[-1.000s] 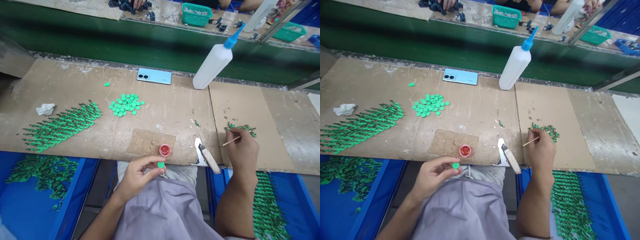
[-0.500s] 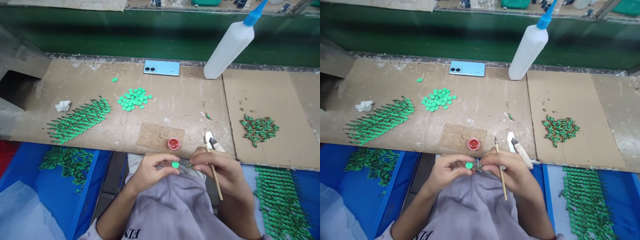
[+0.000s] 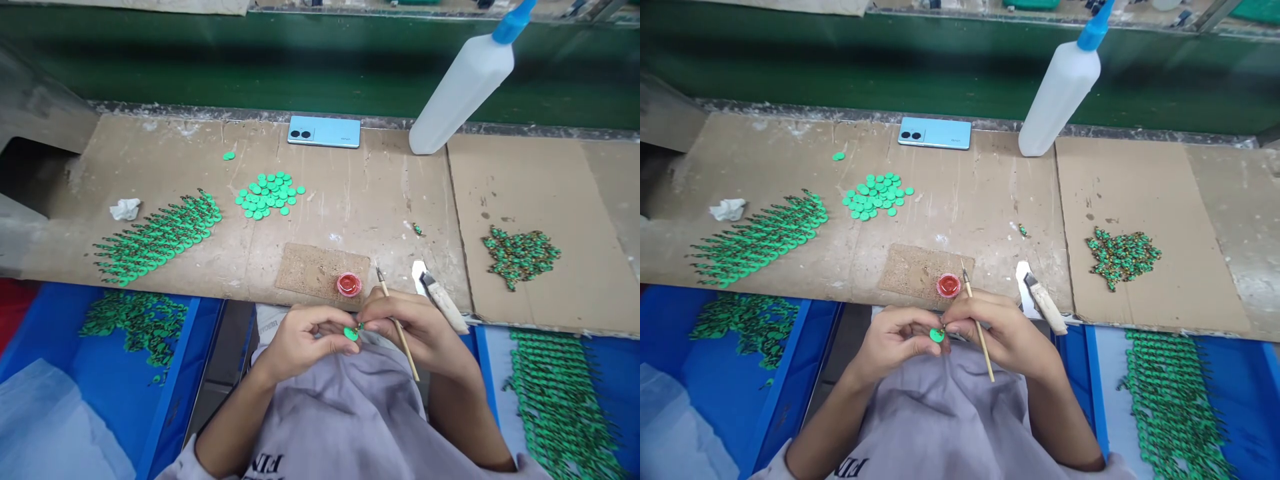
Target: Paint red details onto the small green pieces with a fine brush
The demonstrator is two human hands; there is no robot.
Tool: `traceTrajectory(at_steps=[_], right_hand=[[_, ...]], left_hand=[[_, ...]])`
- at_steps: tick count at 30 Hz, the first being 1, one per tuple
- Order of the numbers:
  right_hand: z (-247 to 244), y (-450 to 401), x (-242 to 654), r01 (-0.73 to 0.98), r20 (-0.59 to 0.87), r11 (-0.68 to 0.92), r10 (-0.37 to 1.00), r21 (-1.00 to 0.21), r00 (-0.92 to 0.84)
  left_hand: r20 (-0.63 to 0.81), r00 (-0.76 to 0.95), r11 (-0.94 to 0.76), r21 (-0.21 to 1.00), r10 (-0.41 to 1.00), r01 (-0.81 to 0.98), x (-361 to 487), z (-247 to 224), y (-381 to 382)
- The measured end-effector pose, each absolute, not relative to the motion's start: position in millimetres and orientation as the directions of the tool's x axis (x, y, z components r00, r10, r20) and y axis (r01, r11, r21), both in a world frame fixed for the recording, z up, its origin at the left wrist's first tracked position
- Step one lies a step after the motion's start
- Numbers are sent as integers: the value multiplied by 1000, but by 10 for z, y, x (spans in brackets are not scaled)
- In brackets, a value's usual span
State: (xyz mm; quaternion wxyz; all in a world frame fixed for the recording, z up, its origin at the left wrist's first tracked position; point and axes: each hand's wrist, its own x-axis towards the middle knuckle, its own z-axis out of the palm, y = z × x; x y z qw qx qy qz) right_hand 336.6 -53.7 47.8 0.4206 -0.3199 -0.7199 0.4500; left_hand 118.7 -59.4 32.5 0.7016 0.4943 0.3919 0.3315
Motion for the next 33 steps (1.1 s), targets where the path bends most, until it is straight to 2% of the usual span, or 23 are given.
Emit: traceTrajectory(at_steps=[6, 11, 18, 21, 25, 28, 33], right_hand=[[521, -507, 3355, 102, 330, 422, 818, -901, -472], [510, -504, 3351, 74, 342, 425, 811, -902, -475], [504, -530, 3322, 53, 329, 396, 823, -917, -463], [518, -516, 3332, 29, 303, 366, 809, -930, -504], [518, -492, 3351, 11, 286, 346, 792, -938, -540], [496, -488, 3355, -2, 295, 347, 792, -938, -534], [456, -491, 3349, -55, 301, 320, 803, -946, -514]], left_hand=[[-284, 492, 412, 895, 823, -173, 1201, 297, -613], [-271, 527, 453, 854, 805, -253, 1229, 252, -629], [-184, 541, 405, 855, 821, -324, 1248, 155, -701], [-100, 511, 290, 907, 854, -306, 1231, 127, -716], [116, 433, -25, 977, 894, -210, 1228, 120, -663], [262, 363, -215, 963, 894, -164, 1243, 130, -617], [344, 314, -291, 935, 885, -205, 1251, 161, -636]])
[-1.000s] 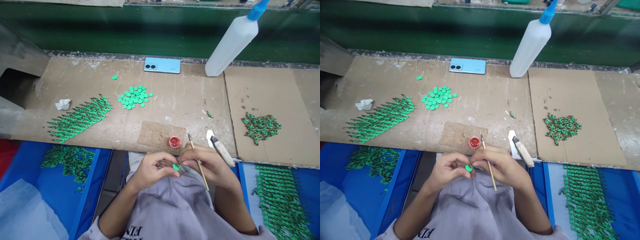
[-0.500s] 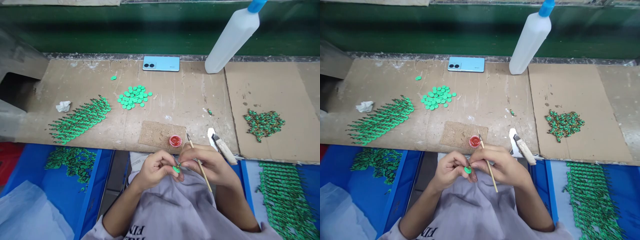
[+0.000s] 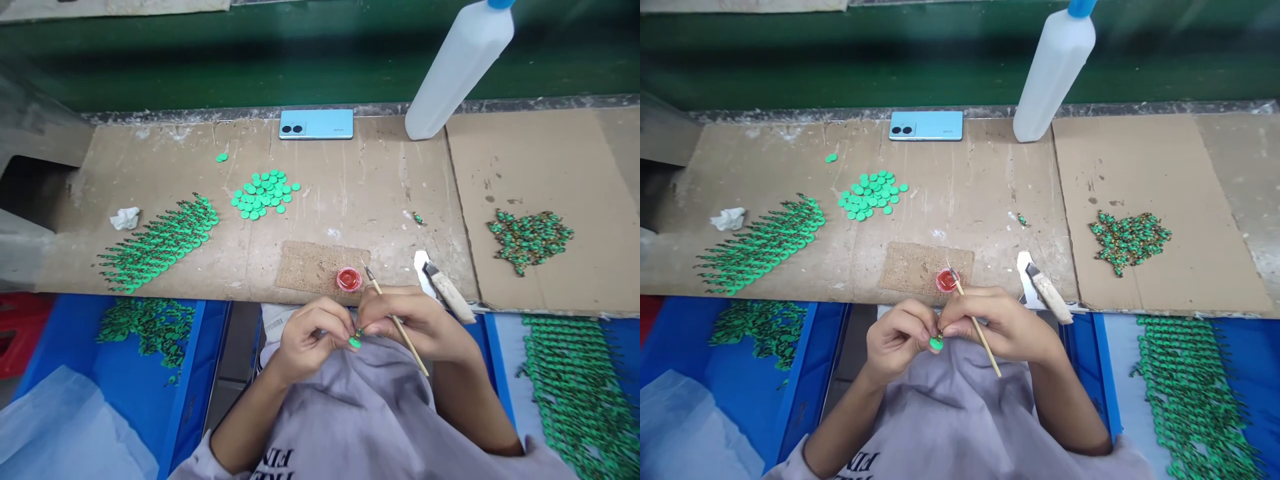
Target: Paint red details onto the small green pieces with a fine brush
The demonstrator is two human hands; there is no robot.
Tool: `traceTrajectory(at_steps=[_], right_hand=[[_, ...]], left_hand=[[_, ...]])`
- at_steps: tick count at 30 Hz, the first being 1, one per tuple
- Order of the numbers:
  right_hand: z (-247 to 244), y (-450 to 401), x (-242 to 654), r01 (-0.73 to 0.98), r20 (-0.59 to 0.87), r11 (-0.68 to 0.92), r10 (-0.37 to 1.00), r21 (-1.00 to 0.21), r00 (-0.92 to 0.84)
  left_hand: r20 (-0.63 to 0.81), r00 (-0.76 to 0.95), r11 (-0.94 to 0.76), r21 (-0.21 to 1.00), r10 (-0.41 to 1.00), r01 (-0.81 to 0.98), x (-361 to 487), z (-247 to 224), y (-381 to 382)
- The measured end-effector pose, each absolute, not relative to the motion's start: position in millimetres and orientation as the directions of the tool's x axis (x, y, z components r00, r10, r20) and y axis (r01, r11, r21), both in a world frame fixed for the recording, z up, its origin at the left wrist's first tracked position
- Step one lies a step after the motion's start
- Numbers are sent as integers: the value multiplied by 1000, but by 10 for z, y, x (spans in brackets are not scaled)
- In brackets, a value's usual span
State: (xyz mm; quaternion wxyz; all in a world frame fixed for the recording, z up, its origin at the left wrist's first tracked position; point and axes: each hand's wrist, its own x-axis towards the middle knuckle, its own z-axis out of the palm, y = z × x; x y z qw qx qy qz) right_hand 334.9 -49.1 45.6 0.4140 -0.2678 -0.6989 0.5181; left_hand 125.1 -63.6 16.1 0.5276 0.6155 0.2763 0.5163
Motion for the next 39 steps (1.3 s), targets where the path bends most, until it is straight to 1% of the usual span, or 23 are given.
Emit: traceTrajectory(at_steps=[4, 10, 15, 19, 24, 32, 35, 39], right_hand=[[477, -491, 3364, -72, 320, 336, 781, -939, -535], [571, -471, 3411, -27, 307, 363, 745, -932, -593], [611, -459, 3442, 21, 304, 406, 717, -913, -627], [631, -464, 3452, 57, 288, 415, 717, -908, -635], [670, -481, 3453, 87, 242, 379, 734, -921, -635], [705, -509, 3455, 135, 201, 357, 756, -924, -624], [675, -520, 3431, 103, 211, 338, 769, -936, -604], [609, -530, 3371, -19, 249, 283, 807, -959, -536]], left_hand=[[351, 357, -293, 933, 866, -207, 1229, 192, -666], [322, 428, -268, 946, 844, -184, 1200, 232, -663], [294, 446, -231, 954, 845, -192, 1203, 240, -678], [335, 434, -241, 936, 836, -258, 1222, 200, -669], [406, 411, -294, 905, 816, -308, 1246, 162, -657], [433, 439, -333, 898, 787, -289, 1240, 208, -654], [448, 436, -355, 892, 781, -281, 1235, 219, -652], [451, 421, -366, 890, 787, -271, 1236, 215, -657]])
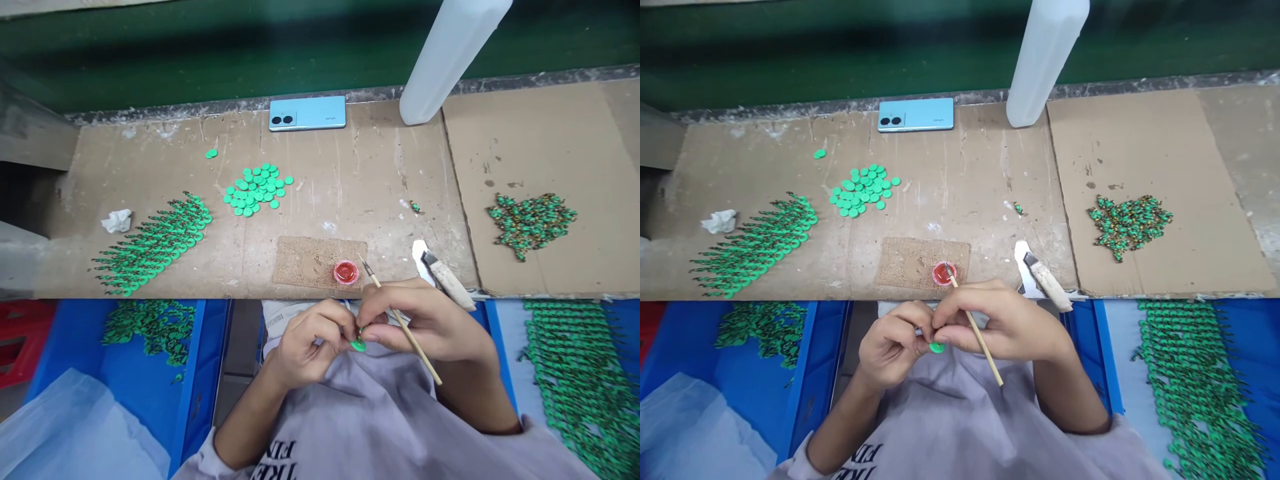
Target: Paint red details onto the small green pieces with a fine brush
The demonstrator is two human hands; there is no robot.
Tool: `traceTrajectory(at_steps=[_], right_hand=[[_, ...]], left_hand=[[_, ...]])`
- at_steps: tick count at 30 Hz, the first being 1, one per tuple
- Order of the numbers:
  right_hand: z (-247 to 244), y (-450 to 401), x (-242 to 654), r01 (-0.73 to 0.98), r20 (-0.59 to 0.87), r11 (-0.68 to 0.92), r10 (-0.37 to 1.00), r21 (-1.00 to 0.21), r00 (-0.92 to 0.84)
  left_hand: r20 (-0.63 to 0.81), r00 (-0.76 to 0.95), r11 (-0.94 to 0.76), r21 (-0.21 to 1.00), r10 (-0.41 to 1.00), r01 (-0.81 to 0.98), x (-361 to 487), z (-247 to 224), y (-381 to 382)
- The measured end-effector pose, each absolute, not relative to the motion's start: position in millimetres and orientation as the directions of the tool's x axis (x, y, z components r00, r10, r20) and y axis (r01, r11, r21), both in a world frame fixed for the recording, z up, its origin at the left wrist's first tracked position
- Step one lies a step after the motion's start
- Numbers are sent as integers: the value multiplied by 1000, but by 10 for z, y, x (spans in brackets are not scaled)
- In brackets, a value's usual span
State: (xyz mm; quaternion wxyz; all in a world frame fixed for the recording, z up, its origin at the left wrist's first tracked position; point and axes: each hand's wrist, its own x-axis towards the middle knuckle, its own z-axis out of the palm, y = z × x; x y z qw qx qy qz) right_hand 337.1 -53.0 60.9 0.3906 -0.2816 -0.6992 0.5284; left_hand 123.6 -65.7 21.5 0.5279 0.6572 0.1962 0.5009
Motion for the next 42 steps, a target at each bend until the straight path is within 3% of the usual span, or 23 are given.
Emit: traceTrajectory(at_steps=[15, 27, 42], right_hand=[[564, -556, 3250, -104, 172, 140, 884, -985, -435], [480, -565, 3246, -219, 148, 46, 868, -975, -474], [446, -578, 3275, -245, 132, 18, 881, -969, -454]], left_hand=[[477, 342, -384, 871, 810, -305, 1247, 196, -665], [396, 312, -254, 876, 863, -411, 1308, 131, -726], [268, 351, -131, 921, 897, -367, 1306, 263, -704]])
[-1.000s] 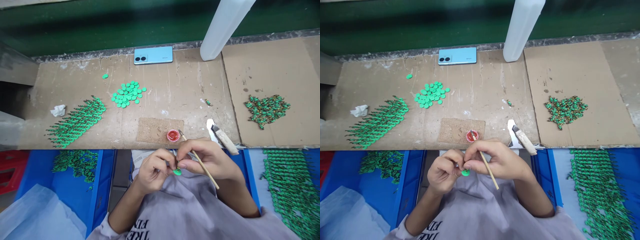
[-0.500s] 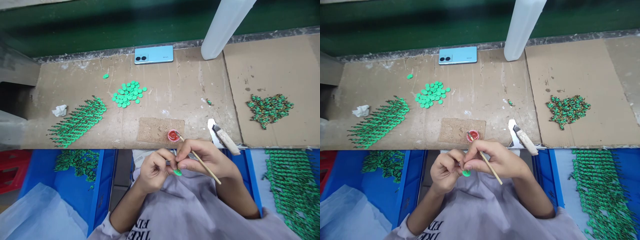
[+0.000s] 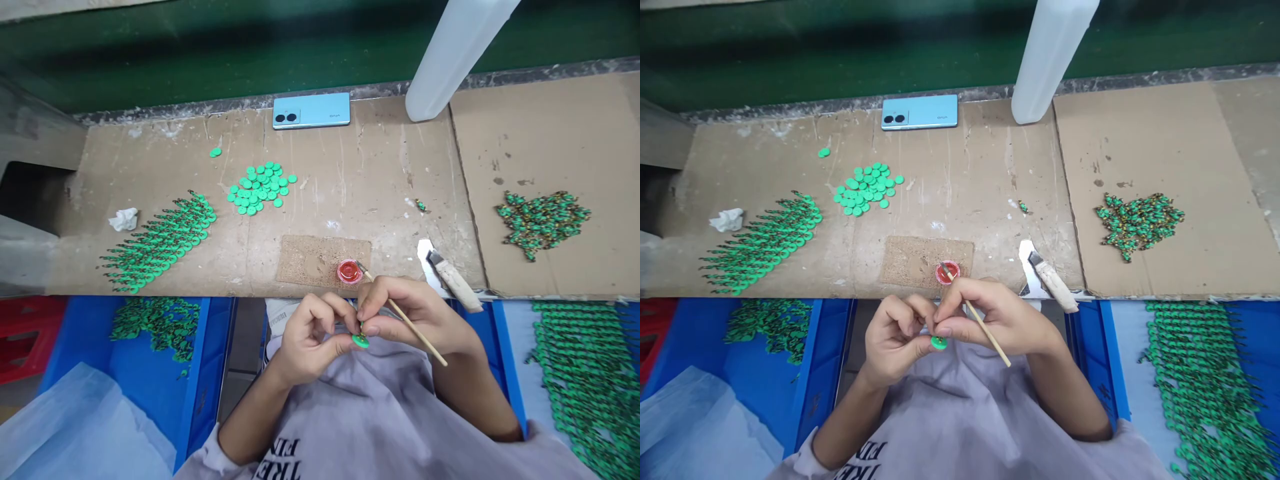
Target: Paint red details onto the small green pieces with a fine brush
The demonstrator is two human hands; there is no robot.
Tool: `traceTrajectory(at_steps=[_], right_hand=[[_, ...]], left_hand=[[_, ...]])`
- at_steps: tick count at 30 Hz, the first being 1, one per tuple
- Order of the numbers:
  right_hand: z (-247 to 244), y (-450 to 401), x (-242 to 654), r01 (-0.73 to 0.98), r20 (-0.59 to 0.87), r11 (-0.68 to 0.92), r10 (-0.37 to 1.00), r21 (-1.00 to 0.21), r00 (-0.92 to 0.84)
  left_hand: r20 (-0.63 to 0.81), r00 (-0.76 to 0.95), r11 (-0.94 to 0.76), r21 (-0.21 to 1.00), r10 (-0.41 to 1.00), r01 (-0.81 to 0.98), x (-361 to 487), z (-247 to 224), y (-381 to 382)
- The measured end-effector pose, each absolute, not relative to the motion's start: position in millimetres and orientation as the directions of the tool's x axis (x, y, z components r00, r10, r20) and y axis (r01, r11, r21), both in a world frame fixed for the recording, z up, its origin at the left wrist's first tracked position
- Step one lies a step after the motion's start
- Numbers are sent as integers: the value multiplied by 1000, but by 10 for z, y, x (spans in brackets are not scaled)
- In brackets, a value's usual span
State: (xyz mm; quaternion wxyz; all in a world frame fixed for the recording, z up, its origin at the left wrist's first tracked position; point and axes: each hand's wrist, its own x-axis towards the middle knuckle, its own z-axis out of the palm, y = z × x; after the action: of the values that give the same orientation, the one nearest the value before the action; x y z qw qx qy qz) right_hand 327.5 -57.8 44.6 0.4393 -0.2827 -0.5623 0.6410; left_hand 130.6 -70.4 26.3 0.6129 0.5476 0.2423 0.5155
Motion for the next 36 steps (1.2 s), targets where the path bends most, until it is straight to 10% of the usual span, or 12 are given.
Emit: traceTrajectory(at_steps=[36], right_hand=[[429, -559, 3333, -1, 73, 79, 915, -997, -397]], left_hand=[[349, 293, -258, 916, 890, -308, 1350, 191, -653]])
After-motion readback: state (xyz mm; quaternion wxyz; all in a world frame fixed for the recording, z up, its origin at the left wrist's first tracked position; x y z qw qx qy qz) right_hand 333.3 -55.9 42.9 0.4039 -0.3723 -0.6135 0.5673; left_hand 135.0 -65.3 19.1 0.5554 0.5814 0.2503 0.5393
